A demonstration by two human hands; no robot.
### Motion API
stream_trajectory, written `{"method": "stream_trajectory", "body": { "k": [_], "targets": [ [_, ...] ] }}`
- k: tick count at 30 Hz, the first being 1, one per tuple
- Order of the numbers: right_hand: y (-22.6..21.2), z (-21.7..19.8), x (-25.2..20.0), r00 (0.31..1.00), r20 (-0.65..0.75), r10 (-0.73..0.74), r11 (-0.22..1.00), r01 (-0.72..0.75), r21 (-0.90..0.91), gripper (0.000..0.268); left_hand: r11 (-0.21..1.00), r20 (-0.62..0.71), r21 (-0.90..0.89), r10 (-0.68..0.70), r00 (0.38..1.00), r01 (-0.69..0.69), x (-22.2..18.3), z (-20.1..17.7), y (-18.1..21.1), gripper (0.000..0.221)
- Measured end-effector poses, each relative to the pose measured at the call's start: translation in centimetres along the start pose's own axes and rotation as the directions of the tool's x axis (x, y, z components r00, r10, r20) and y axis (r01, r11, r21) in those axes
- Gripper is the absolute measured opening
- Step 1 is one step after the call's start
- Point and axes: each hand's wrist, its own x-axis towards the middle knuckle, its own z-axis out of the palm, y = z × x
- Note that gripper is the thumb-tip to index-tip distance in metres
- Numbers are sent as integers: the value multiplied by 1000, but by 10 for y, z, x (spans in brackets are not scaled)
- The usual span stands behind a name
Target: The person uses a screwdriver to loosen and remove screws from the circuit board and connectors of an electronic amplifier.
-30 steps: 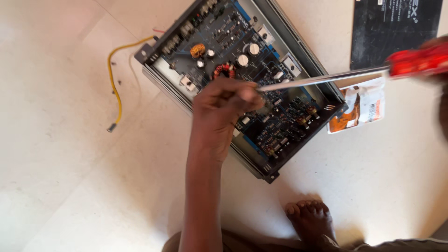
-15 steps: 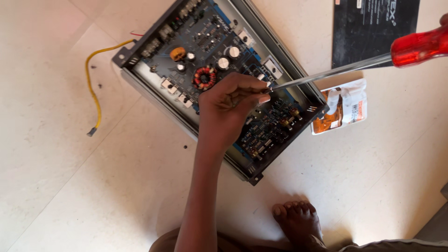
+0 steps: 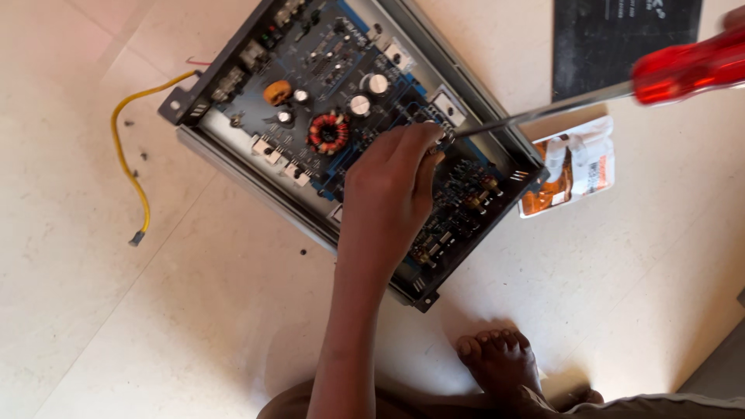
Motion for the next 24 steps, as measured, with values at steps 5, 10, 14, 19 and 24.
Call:
{"method": "stream_trajectory", "body": {
  "k": [5,10,14,19,24],
  "targets": [
    [6,1,6,993,116,1,1000,2,-18,30,998,-32,-13,-63,998,62,1,-7,-2,31],
    [4,0,5,992,129,-1,1000,4,-20,35,1000,-49,9,-28,998,28,0,-6,0,33],
    [3,-2,3,990,144,-4,1000,6,-17,39,999,-27,26,-42,999,42,-1,-7,2,32],
    [5,-2,-1,984,176,-19,1000,22,-16,44,996,-37,88,5,999,-2,-5,-11,4,31],
    [6,4,-6,994,99,-44,999,45,-2,41,990,-41,140,25,999,-19,-8,-15,3,30]
  ]
}}
